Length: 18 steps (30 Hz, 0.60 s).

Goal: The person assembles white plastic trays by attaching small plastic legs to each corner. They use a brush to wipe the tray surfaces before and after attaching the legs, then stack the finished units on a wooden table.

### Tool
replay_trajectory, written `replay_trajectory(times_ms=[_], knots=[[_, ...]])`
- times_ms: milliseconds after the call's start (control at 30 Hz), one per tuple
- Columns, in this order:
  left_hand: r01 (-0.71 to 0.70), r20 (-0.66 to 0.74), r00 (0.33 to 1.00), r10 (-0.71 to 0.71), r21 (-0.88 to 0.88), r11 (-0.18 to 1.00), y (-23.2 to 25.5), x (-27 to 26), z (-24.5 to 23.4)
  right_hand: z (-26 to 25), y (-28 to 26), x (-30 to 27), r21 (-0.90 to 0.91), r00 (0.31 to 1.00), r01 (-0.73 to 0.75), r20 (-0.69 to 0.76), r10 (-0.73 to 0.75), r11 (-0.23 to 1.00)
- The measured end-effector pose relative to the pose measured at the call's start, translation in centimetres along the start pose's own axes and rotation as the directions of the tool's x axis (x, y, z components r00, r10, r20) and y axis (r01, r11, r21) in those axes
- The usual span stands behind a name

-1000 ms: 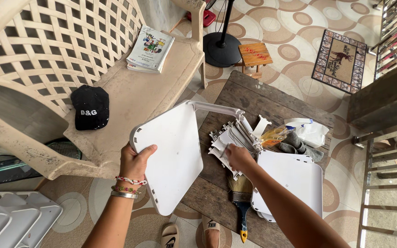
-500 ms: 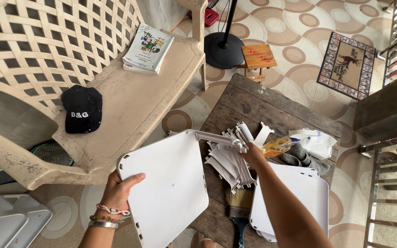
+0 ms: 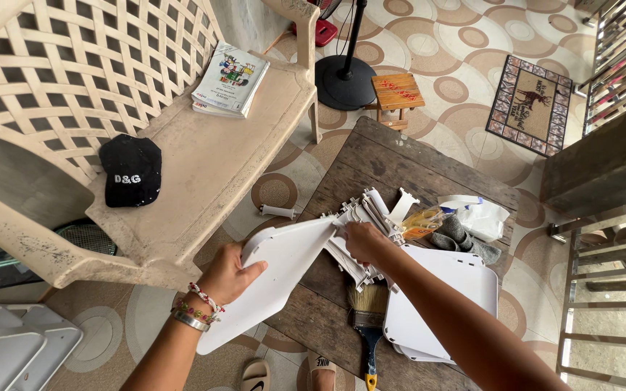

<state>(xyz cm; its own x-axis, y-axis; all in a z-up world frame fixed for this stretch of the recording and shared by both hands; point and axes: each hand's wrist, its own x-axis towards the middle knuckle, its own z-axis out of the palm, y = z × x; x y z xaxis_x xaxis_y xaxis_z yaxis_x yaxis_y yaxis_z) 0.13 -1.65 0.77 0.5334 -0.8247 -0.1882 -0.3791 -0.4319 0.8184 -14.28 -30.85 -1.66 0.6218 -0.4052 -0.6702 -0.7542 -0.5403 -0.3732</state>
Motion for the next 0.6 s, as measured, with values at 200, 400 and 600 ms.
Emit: replay_trajectory(times_ms=[200,400,600], knots=[[-0.072,-0.015,0.997,0.071,-0.227,0.971,-1.4,-0.8,0.3,1.2,5.1,0.3,-0.219,0.869,0.382,-0.245,-0.43,0.898],[-0.377,-0.173,0.915,0.365,-0.037,0.926,-1.2,-0.7,4.6,3.0,3.4,1.3,0.031,0.997,0.027,-0.069,-0.025,0.999],[0.325,-0.149,0.938,-0.314,0.06,0.944,-1.2,-0.8,2.7,3.2,6.6,5.1,0.385,0.978,-0.172,0.177,0.11,0.907]])
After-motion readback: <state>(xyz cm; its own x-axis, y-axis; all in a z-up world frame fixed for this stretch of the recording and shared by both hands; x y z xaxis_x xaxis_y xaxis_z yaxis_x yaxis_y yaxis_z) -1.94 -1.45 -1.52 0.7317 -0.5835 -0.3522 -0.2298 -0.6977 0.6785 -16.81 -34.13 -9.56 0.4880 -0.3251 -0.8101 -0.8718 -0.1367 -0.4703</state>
